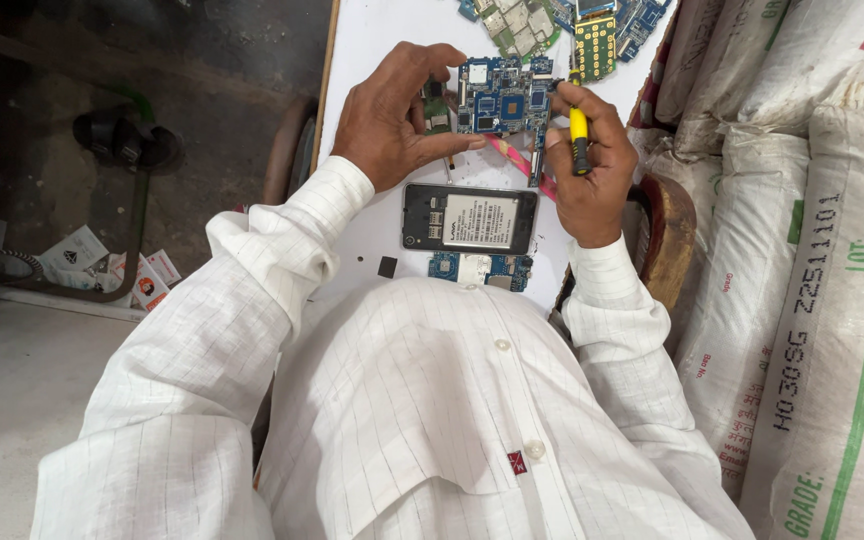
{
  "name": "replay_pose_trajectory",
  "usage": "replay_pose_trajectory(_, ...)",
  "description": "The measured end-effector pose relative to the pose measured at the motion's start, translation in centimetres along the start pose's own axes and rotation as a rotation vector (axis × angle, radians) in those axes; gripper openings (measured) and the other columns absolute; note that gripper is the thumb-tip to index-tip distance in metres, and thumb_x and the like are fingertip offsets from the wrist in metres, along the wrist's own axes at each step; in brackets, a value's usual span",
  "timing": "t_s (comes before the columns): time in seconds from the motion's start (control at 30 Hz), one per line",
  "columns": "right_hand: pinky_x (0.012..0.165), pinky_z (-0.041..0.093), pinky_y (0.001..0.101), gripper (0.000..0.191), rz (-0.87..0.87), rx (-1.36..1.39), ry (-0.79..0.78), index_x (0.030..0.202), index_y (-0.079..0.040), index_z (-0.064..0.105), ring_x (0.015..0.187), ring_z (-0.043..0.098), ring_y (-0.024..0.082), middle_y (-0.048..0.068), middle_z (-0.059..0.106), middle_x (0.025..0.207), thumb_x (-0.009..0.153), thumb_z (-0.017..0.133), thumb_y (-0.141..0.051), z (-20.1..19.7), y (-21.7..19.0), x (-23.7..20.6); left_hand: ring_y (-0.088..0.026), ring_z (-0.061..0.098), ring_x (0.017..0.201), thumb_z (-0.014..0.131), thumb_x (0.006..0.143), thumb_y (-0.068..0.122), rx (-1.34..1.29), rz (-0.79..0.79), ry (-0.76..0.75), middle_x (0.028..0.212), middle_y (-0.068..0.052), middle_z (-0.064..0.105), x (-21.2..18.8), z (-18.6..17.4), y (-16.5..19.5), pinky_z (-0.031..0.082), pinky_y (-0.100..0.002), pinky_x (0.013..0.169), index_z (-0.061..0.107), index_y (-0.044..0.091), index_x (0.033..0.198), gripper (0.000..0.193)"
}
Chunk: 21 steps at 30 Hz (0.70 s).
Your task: The person sits at a work board covered with disassembled phone parts and repairs a phone motherboard. They hold the board steady with one hand while using a yellow-handled screwdriver to unscrew and pry components, and use a pink brush to clean or reposition parts on the board, working on the board throughout the clip.
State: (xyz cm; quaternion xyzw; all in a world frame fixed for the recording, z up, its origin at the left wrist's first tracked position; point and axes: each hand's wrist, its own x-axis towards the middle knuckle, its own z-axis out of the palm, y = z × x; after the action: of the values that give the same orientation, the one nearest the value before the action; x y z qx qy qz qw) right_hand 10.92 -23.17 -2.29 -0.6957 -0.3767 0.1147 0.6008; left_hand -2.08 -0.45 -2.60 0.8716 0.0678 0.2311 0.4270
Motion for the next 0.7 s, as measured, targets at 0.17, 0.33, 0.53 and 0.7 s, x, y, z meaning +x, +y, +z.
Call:
replay_pose_trajectory(0.17,0.095,0.063,0.0376,0.037,-0.005,0.14,0.172,0.144,-0.002,0.054,0.106,0.069,0.016,0.012,0.07,0.127,0.112,0.057,-0.021,0.2,0.4,-0.1,-0.008,0.067,0.07,0.098,0.075,0.046,-0.027,-0.047,-0.007,0.115,0.0,0.064,0.1,0.3,-0.2,0.065,-0.025,0.063,0.056,0.024,0.134,0.076)
replay_pose_trajectory(0.33,0.088,0.061,0.0383,0.039,-0.155,0.188,0.351,0.137,0.0,0.063,0.09,0.067,0.017,0.009,0.07,0.102,0.112,0.058,-0.029,-0.7,0.5,-1.0,-0.008,0.068,0.072,0.098,0.074,0.048,0.0,-0.046,-0.008,0.113,0.0,0.064,0.1,0.3,-0.2,0.065,-0.025,0.066,0.056,0.024,0.134,0.076)
replay_pose_trajectory(0.53,0.099,0.056,0.0425,0.023,-0.263,0.02,0.169,0.119,-0.002,0.072,0.103,0.069,0.026,0.011,0.073,0.109,0.104,0.066,-0.019,0.0,-0.6,-1.9,-0.009,0.068,0.073,0.098,0.073,0.047,-0.019,-0.049,-0.01,0.115,0.0,0.064,0.1,0.2,0.2,0.065,-0.026,0.066,0.057,0.023,0.134,0.077)
replay_pose_trajectory(0.7,0.113,0.049,0.0462,0.022,-0.259,-0.251,-0.003,0.121,-0.003,0.072,0.113,0.07,0.031,0.012,0.074,0.113,0.101,0.07,-0.012,0.9,-2.3,-1.2,-0.011,0.069,0.074,0.098,0.072,0.047,-0.007,-0.05,-0.022,0.114,-0.001,0.064,0.1,0.1,0.3,0.063,-0.028,0.068,0.057,0.021,0.133,0.078)
